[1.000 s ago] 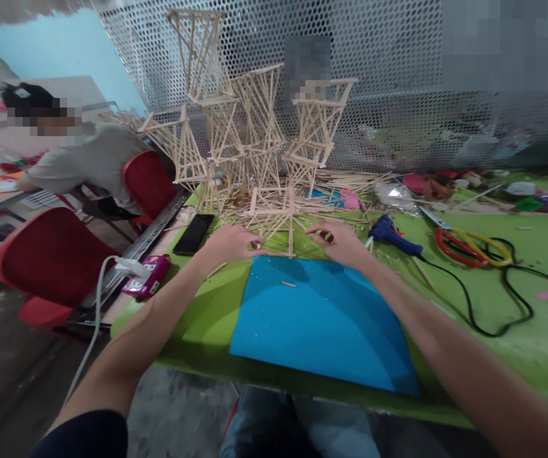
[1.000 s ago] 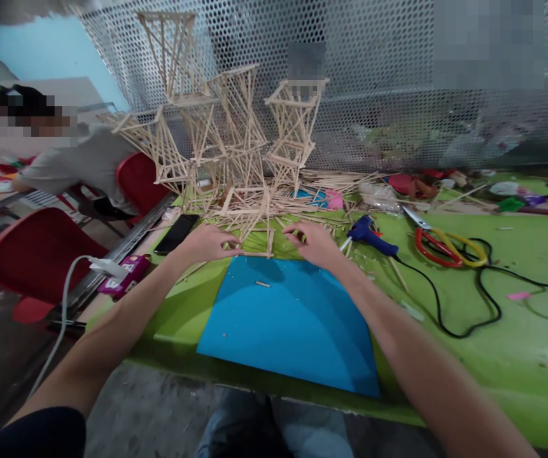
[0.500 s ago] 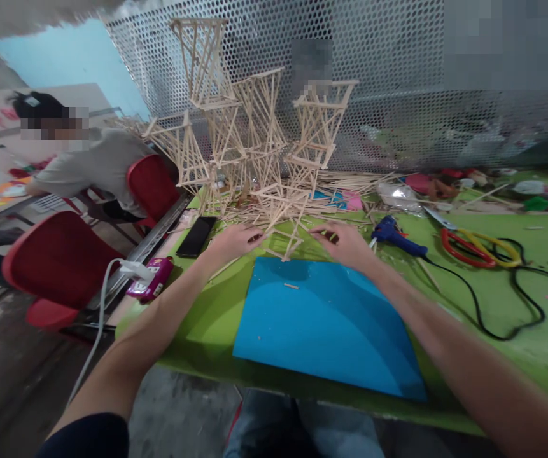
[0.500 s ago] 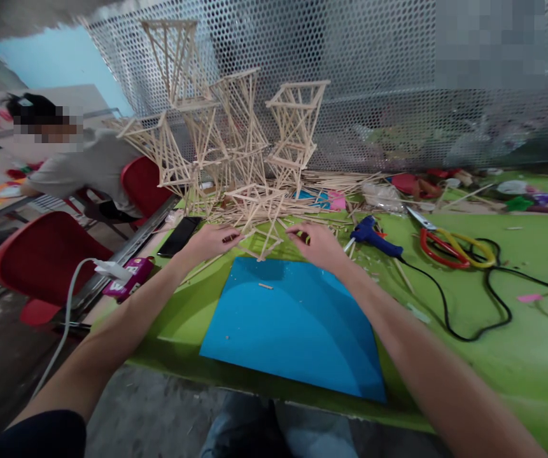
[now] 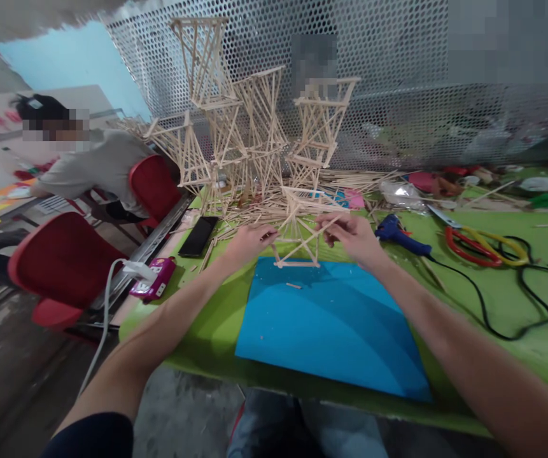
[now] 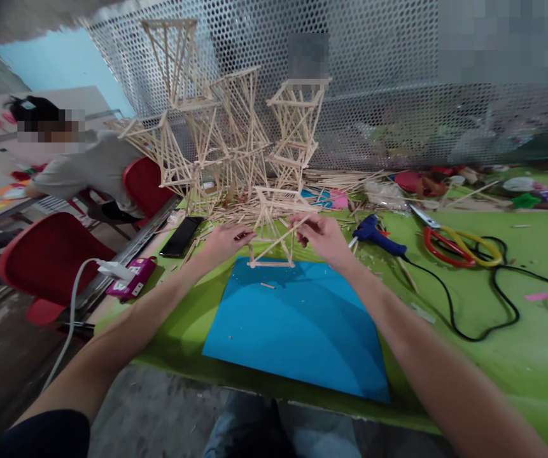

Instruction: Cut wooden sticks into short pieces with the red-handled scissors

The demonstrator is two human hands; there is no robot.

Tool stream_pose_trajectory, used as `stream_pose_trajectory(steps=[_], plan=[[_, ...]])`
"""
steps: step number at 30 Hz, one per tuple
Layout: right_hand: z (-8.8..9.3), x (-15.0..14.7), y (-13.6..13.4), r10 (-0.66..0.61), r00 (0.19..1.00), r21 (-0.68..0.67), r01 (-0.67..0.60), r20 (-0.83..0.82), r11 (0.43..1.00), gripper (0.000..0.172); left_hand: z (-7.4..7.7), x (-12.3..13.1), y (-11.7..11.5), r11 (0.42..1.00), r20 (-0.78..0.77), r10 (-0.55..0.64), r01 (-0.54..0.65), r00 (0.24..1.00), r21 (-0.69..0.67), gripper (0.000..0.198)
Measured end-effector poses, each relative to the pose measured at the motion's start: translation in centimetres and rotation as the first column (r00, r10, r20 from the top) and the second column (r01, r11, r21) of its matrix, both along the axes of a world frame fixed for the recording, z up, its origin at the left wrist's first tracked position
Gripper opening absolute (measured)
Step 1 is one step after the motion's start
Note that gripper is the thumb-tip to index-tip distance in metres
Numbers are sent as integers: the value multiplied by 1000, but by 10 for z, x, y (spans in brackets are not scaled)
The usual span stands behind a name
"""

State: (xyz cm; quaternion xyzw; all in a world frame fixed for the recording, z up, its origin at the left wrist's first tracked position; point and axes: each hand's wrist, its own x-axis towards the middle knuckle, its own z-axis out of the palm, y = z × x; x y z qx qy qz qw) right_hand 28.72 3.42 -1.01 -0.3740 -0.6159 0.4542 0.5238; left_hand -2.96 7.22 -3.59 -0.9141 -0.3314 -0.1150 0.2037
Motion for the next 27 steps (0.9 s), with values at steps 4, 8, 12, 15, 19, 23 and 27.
stream_pose_trajectory(steps=[4, 8, 12, 15, 19, 23, 27], plan=[[9, 1, -7, 117, 984, 17, -116, -133, 993, 31, 7, 15, -5, 981, 211, 150, -119, 966, -155, 32], [12, 1, -7, 21, 995, 80, -13, -100, 997, 31, 9, 14, -5, 981, 170, 118, -89, 978, -170, 31], [8, 4, 1, -16, 999, 110, 19, -32, 994, 42, 8, 15, -6, 979, 211, 108, -67, 971, -193, 30], [4, 9, 6, -22, 999, 108, 25, -33, 994, 44, 9, 18, -8, 974, 300, 48, 22, 953, -224, 32], [1, 20, 15, -74, 997, 140, 76, -17, 987, 40, 20, 8, -7, 969, 374, 12, 82, 927, -234, 33], [-4, 34, 26, -109, 988, 150, 93, 107, 984, 37, 50, -28, 1, 965, 420, 213, -122, 882, -232, 34], [-8, 37, 33, -118, 988, 145, 102, 103, 984, 35, 76, -68, 8, 889, 295, 441, -369, 847, -270, 33]])
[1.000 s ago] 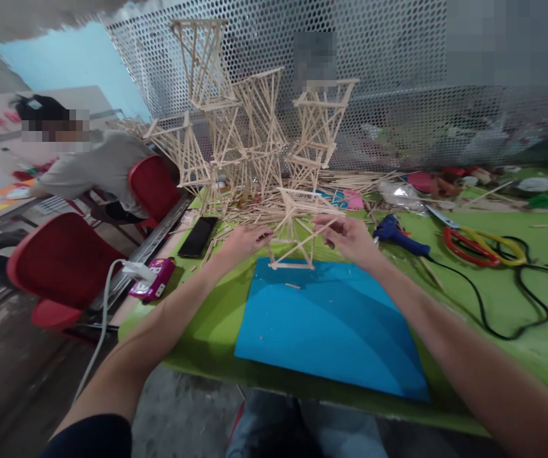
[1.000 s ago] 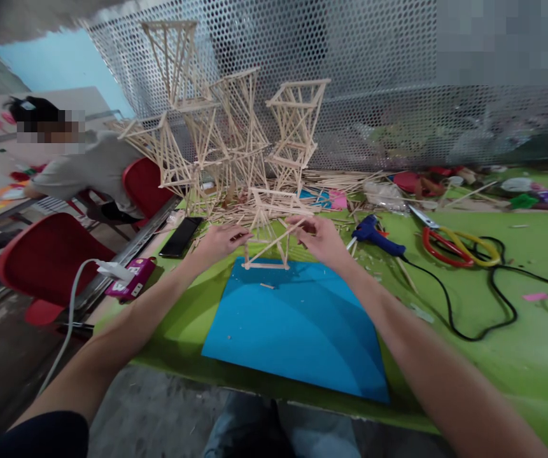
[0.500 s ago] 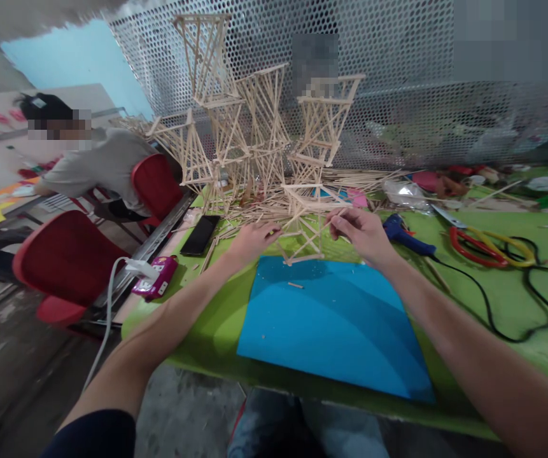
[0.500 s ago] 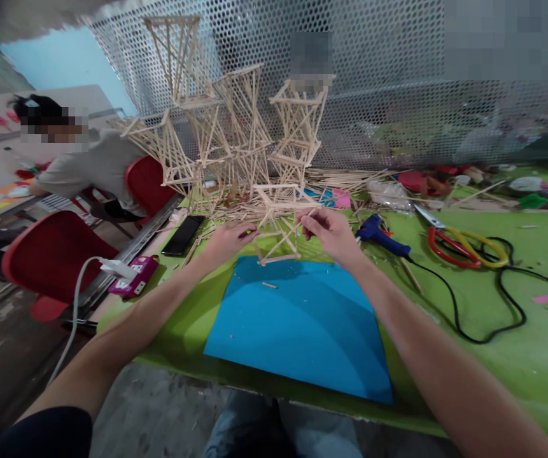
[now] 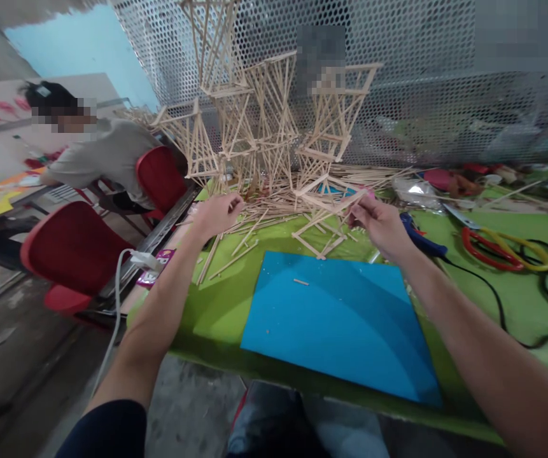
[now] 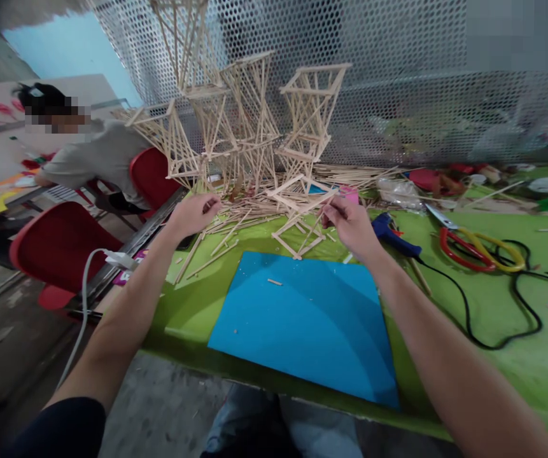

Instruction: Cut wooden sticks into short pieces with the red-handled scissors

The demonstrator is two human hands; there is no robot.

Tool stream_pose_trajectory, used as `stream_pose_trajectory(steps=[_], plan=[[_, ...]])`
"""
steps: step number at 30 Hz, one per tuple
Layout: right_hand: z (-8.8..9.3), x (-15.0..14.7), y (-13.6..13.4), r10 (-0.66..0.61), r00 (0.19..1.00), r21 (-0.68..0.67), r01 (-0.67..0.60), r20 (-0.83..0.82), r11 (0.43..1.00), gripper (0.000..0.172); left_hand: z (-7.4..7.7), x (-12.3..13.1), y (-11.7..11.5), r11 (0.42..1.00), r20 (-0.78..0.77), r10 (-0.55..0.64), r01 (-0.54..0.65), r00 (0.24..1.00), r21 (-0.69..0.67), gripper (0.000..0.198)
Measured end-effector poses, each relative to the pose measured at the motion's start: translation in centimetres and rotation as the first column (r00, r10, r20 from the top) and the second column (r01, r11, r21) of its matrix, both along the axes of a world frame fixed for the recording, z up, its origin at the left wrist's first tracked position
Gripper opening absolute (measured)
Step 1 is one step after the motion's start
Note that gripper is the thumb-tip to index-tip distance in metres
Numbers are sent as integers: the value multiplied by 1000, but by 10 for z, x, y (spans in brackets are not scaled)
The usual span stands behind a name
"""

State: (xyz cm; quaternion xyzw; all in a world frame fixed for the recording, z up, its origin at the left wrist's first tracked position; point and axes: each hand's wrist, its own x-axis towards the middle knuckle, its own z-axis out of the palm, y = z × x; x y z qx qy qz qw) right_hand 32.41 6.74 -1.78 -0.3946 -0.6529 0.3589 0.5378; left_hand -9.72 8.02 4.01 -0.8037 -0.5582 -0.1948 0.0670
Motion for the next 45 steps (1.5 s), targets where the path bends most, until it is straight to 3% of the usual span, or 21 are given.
stream_pose_trajectory(steps=[3, 6, 9, 12, 16, 19, 22, 24, 26, 29, 31, 35, 38, 45], plan=[[0, -4, 1, 11, 998, -21, -13, -66, 1000, 34, 6, -16, 1, 982, -99, -32, 13, 995, -191, 32], [-1, -8, 2, 10, 996, -34, -13, -91, 999, 35, 3, -17, -1, 952, -147, -75, 27, 986, -304, 33], [-5, -8, 5, -22, 997, -23, 20, -74, 1000, 39, -6, -7, -5, 936, -210, -47, -31, 977, -352, 36], [-8, -7, 7, -74, 997, 15, 74, 11, 997, 42, -14, 1, -7, 911, -257, -69, -44, 964, -411, 27], [-7, -8, 4, -205, 970, -4, 207, 129, 978, 40, -14, -1, -5, 934, -229, -109, 20, 967, -357, 18], [-2, -11, -6, -402, 911, 102, 393, 90, 914, 38, -5, -3, -5, 933, -119, -191, 143, 974, -331, 17], [9, -14, -26, -579, 815, 308, 551, -1, 775, 33, 4, 6, -11, 867, 46, -356, 349, 933, -355, 17], [19, -15, -43, -560, 827, 431, 488, 49, 759, 30, 9, 16, -20, 806, 150, -440, 463, 885, -368, 17], [27, -18, -57, -475, 849, 539, 294, 232, 789, 27, 13, 24, -30, 750, 231, -464, 518, 855, -411, 17], [32, -24, -67, -306, 824, 559, -15, 477, 829, 28, 18, 30, -41, 646, 322, -453, 555, 831, -524, 17], [32, -29, -66, -241, 778, 527, -132, 580, 840, 35, 20, 29, -44, 603, 348, -440, 560, 828, -568, 17], [28, -36, -62, -233, 678, 491, -215, 697, 844, 37, 21, 30, -46, 560, 369, -456, 583, 810, -588, 16], [31, -38, -63, -327, 624, 544, -190, 709, 817, 33, 20, 32, -46, 532, 380, -474, 603, 794, -595, 13], [37, -43, -70, -470, 521, 654, -250, 712, 714, 30, 28, 42, -56, 551, 301, -529, 591, 793, -589, 23]])
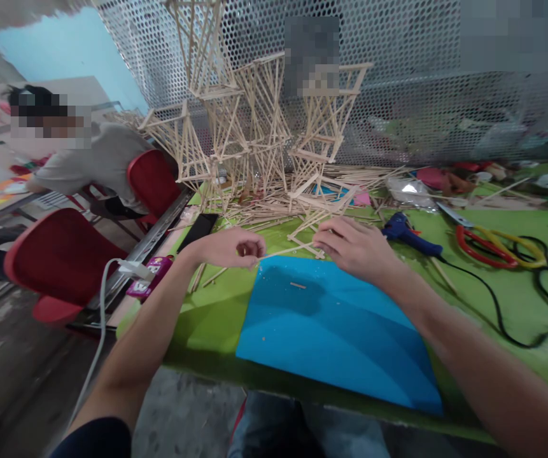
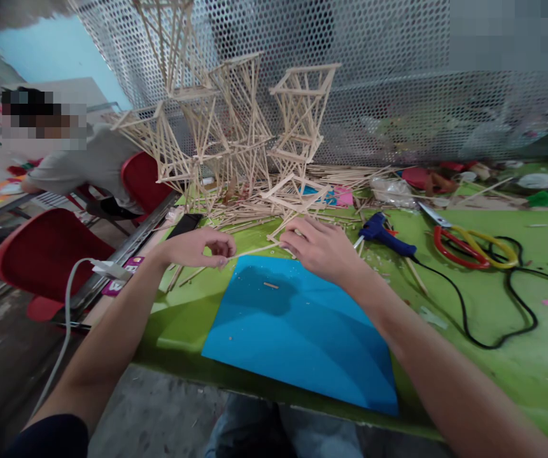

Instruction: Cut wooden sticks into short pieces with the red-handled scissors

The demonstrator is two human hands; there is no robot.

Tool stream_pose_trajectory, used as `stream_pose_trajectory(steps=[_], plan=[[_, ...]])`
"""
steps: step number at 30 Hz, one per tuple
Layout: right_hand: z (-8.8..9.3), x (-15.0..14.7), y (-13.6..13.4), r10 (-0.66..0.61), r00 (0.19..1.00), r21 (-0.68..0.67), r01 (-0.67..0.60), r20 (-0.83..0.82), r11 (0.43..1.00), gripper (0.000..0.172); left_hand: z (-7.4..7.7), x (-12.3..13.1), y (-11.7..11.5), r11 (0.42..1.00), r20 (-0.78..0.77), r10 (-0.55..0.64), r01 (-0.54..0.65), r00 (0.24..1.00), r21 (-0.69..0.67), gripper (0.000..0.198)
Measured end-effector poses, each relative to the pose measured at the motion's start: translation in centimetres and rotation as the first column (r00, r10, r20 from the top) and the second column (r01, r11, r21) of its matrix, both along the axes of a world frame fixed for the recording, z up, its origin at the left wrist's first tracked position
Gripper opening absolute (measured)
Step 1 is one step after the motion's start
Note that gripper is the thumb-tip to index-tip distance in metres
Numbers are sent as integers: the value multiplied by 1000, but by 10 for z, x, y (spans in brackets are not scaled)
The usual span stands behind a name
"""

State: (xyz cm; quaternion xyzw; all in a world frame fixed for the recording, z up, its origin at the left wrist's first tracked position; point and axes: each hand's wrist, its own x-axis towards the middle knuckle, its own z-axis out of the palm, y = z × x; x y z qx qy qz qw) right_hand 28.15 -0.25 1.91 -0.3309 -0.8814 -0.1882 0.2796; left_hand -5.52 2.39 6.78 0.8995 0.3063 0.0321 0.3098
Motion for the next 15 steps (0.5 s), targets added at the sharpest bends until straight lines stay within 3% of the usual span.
stream_pose_trajectory(steps=[3, 7, 11, 15], plan=[[-6, -3, -3, 76, 997, 42, -77, 32, 996, 24, -1, 26, -19, 983, -97, 52, -34, 994, 178, 34], [-13, -7, -5, 109, 991, 12, -110, 71, 994, 26, -19, 66, -43, 846, -121, 222, -129, 968, 518, 42], [-17, -9, -5, 112, 988, -73, -105, 104, 992, 22, -38, 83, -50, 776, -173, 258, -97, 950, 624, 33], [-20, -13, -7, 92, 992, -126, -81, 85, 989, 20, -44, 85, -51, 727, -161, 320, -133, 934, 674, 28]])
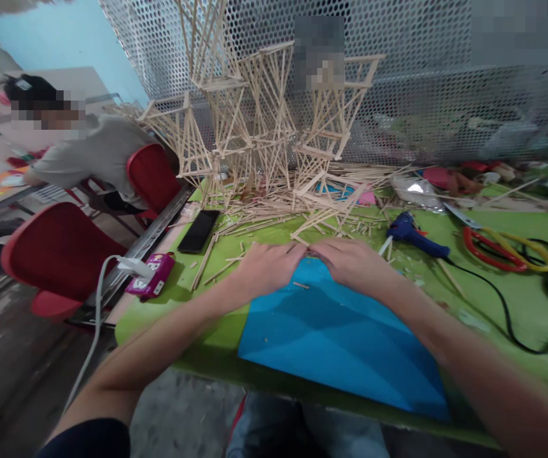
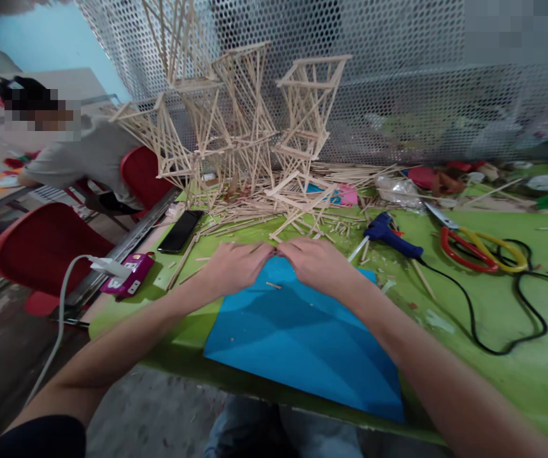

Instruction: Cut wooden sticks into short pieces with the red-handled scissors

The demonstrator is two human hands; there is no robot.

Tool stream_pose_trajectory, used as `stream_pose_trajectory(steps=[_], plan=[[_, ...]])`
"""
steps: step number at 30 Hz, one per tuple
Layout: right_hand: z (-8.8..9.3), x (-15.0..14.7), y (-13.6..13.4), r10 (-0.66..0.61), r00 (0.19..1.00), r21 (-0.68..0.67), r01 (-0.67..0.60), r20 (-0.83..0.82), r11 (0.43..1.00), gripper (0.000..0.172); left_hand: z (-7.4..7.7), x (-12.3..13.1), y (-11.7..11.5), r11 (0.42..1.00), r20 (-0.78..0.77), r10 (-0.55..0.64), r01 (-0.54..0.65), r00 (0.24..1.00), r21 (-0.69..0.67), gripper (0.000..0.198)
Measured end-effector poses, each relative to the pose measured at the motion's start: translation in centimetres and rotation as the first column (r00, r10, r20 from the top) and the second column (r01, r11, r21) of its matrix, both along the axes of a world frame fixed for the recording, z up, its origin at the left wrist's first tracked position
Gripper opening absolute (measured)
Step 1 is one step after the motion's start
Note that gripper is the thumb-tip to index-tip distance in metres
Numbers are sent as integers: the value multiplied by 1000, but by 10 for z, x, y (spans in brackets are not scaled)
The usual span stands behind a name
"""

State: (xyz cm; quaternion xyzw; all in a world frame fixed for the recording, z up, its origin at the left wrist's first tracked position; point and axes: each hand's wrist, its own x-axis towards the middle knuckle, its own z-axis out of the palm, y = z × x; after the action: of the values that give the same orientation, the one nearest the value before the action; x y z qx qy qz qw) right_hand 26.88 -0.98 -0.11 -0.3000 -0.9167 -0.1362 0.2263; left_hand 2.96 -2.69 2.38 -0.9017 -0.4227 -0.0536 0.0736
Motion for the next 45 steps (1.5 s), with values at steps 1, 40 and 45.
stream_pose_trajectory(steps=[1, 40, 45], plan=[[-1, -2, -1, -20, 999, -2, 20, -25, 1000, 21, -1, 0, -1, 1000, 12, 14, -14, 1000, 10, 28], [20, 11, 4, 109, 965, -505, -220, -240, 835, 27, -16, 3, -5, 1000, 163, -24, 25, 986, 0, 39], [26, 15, 2, 106, 950, -607, -270, -293, 748, 28, -16, -2, -2, 995, 184, -93, 100, 979, -29, 44]])
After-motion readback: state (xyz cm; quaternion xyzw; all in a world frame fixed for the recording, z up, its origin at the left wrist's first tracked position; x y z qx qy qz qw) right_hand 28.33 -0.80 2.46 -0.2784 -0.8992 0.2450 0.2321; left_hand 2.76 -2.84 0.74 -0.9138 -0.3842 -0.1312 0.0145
